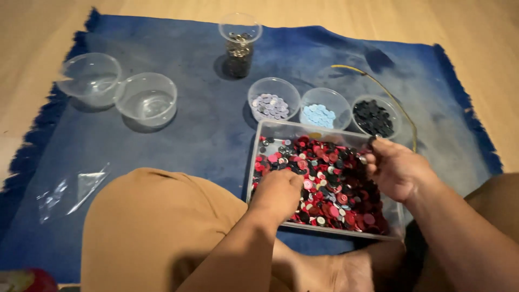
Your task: Sorting black buttons from a large mixed container into a smaller bowl while sitting on the floor.
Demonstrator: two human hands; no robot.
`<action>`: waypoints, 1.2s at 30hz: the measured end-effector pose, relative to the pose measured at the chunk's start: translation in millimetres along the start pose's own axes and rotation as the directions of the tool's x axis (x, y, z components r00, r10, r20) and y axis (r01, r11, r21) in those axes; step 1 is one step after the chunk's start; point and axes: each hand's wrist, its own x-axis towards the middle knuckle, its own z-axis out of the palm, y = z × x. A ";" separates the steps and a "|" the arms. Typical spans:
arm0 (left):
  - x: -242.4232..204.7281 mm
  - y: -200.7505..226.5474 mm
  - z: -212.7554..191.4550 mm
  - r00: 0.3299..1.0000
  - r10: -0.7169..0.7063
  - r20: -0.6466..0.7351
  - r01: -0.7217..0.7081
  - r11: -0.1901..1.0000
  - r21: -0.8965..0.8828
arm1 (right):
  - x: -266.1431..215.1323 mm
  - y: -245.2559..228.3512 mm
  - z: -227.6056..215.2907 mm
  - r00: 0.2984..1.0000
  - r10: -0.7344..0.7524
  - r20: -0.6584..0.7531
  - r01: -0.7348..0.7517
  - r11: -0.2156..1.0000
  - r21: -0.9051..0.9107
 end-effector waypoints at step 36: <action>-23.0 10.9 6.2 0.999 -0.045 -0.012 0.045 0.999 0.021 | -0.3 -6.4 10.4 0.984 -0.055 0.171 0.173 0.545 -0.821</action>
